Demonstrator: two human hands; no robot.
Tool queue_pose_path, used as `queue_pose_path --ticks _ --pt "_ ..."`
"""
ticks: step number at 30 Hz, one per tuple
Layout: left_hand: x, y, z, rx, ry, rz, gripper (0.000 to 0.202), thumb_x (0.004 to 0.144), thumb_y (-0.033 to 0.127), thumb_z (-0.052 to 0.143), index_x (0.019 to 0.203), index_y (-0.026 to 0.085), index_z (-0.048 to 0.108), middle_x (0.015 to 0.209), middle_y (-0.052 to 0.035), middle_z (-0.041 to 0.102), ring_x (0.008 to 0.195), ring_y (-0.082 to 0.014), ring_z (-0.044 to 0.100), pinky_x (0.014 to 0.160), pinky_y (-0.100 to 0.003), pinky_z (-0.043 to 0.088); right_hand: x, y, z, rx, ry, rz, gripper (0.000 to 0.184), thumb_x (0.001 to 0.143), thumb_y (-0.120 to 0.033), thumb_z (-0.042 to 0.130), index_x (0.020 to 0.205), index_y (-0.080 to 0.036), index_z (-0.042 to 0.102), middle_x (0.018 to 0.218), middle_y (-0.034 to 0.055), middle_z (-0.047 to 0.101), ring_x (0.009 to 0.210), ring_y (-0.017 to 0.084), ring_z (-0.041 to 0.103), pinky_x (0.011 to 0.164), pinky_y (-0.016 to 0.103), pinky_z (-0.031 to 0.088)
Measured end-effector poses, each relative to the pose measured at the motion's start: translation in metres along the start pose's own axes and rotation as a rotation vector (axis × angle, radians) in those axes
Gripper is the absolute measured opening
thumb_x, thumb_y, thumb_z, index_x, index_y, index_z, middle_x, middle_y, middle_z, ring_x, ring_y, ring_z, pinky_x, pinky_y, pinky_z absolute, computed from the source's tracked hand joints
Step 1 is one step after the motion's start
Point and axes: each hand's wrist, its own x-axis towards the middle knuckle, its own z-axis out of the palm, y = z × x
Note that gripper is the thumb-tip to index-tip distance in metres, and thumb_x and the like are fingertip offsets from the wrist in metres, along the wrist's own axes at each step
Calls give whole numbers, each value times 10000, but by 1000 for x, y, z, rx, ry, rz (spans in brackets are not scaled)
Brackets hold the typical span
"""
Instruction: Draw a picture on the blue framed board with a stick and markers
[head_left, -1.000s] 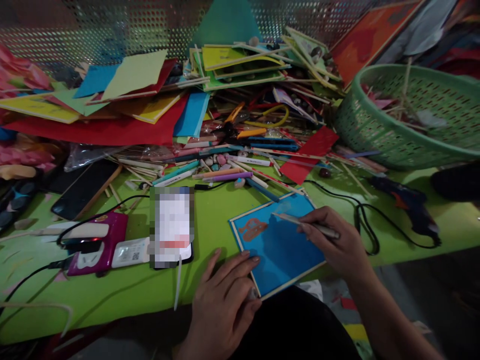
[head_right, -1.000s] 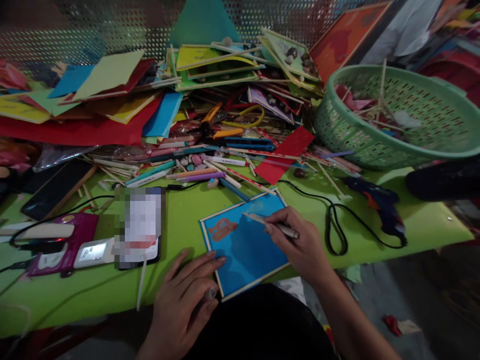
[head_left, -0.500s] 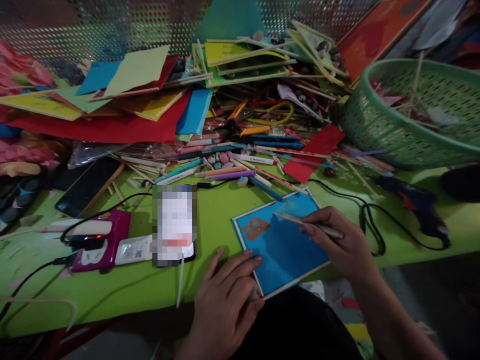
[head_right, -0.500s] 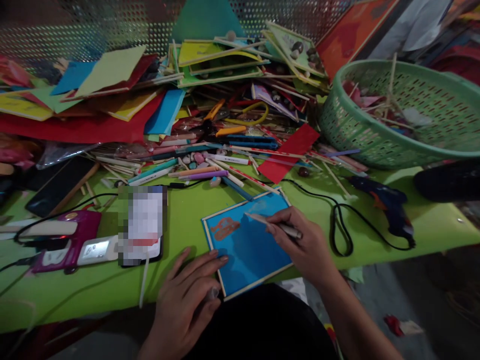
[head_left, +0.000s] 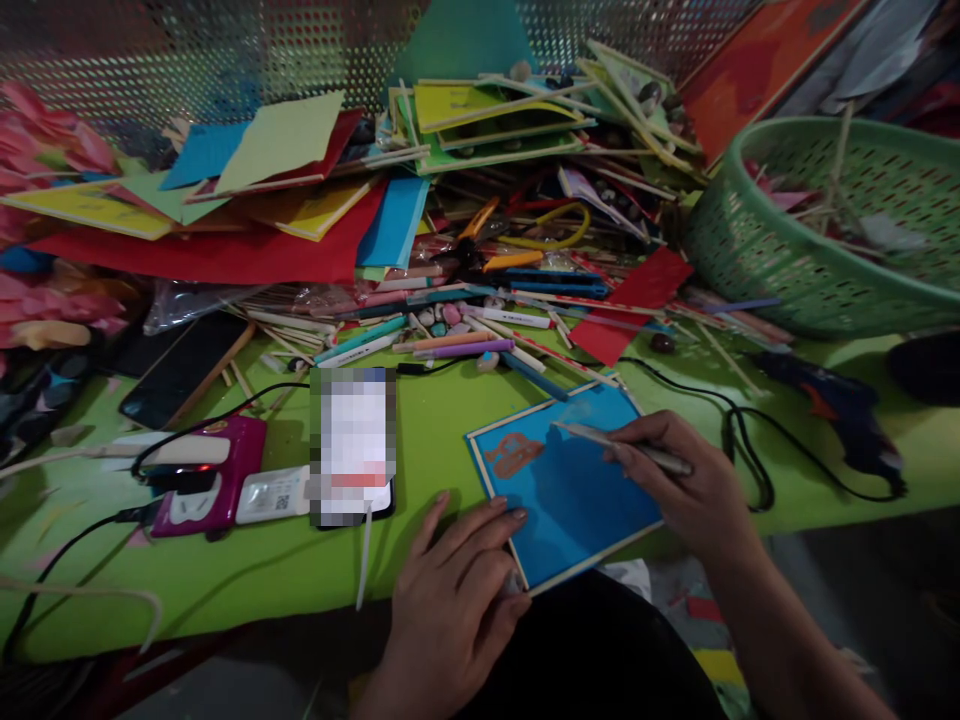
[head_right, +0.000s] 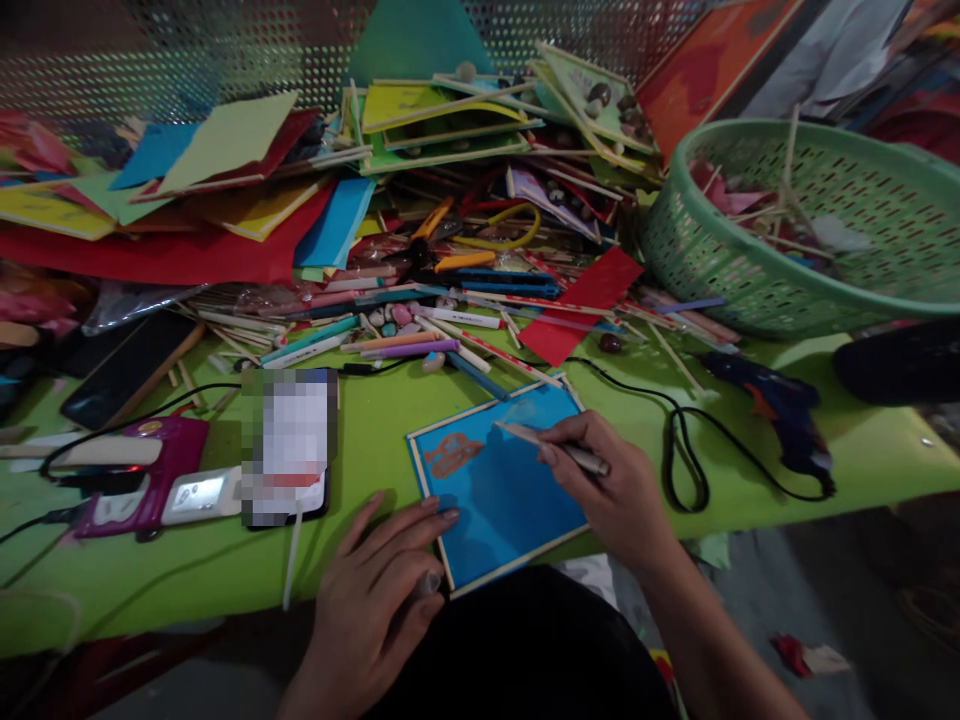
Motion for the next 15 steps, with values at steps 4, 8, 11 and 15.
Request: queue_pose_path --ticks 4,8,11,15 --pt "-2 1 5 -17 46 -27 252 1113 341 449 981 246 643 1361 -7 765 1348 -175 661 1331 -366 138 1 -4 -1 2 5 -15 84 939 -303 709 901 -229 702 725 20 732 559 154 638 506 246 485" --pt "-1 1 5 -19 54 -28 263 1115 345 445 975 244 644 1349 -8 771 1343 -172 665 1331 -364 146 1 -5 0 4 4 -18 47 935 -278 705 918 -234 707 730 18 738 553 151 636 510 244 488" --pt "0 0 2 -8 30 -4 244 1109 330 459 975 244 643 1349 -6 771 1347 -165 661 1334 -344 140 0 -5 0 13 20 -20 33 940 -263 699 920 -237 700 726 13 728 568 152 638 520 241 487" --pt "1 -1 -2 -5 7 -1 202 1099 322 485 996 244 641 1367 5 761 1364 -163 646 1341 -346 119 1 -6 0 12 8 -27 66 930 -282 716 896 -228 701 712 15 723 549 149 631 498 237 478"
